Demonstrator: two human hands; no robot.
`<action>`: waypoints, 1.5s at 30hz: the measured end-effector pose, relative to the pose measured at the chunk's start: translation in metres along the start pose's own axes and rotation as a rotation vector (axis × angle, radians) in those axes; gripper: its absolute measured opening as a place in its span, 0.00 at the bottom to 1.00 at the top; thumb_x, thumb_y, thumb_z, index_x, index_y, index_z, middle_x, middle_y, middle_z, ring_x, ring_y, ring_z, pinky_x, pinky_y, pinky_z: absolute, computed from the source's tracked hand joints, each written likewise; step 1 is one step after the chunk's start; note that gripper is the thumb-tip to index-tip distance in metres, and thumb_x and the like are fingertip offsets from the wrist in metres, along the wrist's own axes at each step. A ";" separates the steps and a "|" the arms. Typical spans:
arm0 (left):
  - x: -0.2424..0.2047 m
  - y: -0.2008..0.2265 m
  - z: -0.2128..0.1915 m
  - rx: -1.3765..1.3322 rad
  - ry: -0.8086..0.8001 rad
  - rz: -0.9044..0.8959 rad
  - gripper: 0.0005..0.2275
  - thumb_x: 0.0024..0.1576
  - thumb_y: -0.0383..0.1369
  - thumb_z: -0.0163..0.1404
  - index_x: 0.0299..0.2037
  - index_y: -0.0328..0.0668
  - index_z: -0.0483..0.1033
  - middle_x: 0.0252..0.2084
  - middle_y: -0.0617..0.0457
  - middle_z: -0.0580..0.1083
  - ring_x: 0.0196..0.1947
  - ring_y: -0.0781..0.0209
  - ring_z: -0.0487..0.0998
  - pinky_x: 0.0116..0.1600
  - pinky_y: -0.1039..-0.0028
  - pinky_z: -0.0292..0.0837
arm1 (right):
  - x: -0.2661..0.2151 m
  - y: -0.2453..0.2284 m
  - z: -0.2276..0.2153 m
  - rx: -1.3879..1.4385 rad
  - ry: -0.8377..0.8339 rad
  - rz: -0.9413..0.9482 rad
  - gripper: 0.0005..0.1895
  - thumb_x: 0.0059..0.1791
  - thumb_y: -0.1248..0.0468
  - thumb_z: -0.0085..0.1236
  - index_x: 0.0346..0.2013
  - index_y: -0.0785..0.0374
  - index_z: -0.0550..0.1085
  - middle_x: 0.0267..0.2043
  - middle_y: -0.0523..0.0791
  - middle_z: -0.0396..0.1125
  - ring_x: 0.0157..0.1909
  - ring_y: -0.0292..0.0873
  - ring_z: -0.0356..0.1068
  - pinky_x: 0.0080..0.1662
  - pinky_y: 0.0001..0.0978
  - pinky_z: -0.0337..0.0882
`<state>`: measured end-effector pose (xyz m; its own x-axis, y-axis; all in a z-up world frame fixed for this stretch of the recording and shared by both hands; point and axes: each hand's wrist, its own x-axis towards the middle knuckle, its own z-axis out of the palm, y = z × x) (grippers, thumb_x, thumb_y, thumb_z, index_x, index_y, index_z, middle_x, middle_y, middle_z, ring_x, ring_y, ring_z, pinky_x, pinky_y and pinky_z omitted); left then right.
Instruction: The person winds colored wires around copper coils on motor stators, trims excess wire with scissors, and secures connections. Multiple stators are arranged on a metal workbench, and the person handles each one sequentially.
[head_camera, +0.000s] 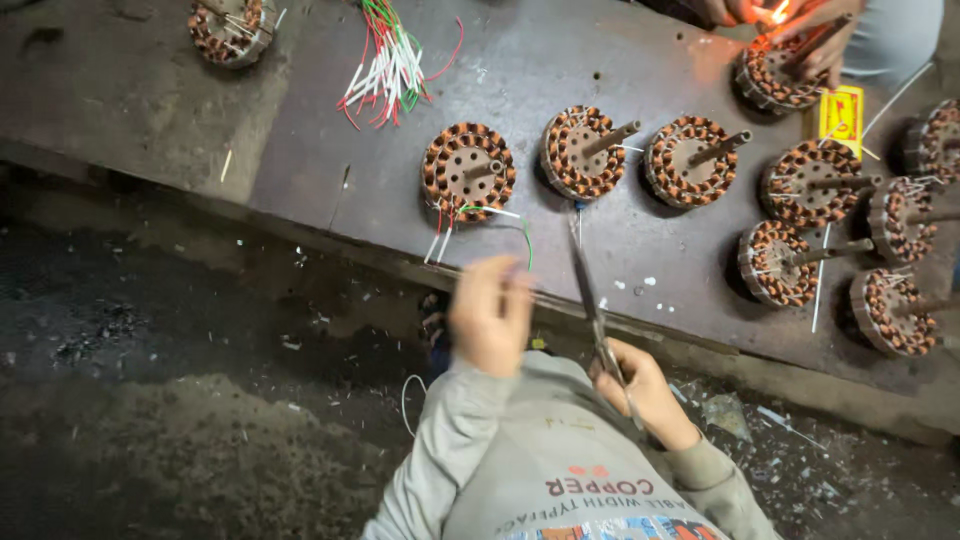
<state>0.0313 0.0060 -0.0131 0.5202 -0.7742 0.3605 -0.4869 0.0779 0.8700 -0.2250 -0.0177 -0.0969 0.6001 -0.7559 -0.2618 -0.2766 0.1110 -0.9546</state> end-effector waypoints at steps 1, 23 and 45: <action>0.006 -0.012 -0.006 0.045 0.138 -0.078 0.07 0.62 0.30 0.54 0.48 0.38 0.76 0.47 0.45 0.76 0.47 0.49 0.77 0.50 0.63 0.75 | 0.002 0.002 -0.004 -0.049 -0.061 -0.095 0.07 0.45 0.67 0.60 0.31 0.64 0.70 0.29 0.38 0.64 0.33 0.32 0.61 0.36 0.27 0.67; 0.030 -0.118 0.014 0.128 0.284 -0.172 0.07 0.55 0.24 0.59 0.43 0.38 0.82 0.34 0.52 0.77 0.28 0.63 0.73 0.33 0.73 0.70 | 0.074 -0.056 0.025 -0.642 0.096 -0.065 0.31 0.35 0.42 0.73 0.25 0.69 0.74 0.23 0.57 0.66 0.24 0.58 0.65 0.31 0.45 0.67; 0.030 -0.113 0.006 0.019 0.243 -0.266 0.06 0.57 0.26 0.58 0.43 0.36 0.82 0.31 0.54 0.75 0.24 0.70 0.67 0.30 0.77 0.64 | 0.078 -0.055 0.018 -0.676 0.109 -0.132 0.32 0.35 0.41 0.72 0.26 0.70 0.74 0.23 0.58 0.66 0.24 0.60 0.65 0.29 0.45 0.66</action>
<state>0.0978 -0.0297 -0.1030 0.7810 -0.5938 0.1936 -0.3237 -0.1197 0.9386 -0.1494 -0.0706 -0.0672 0.5916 -0.8000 -0.1003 -0.6346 -0.3853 -0.6699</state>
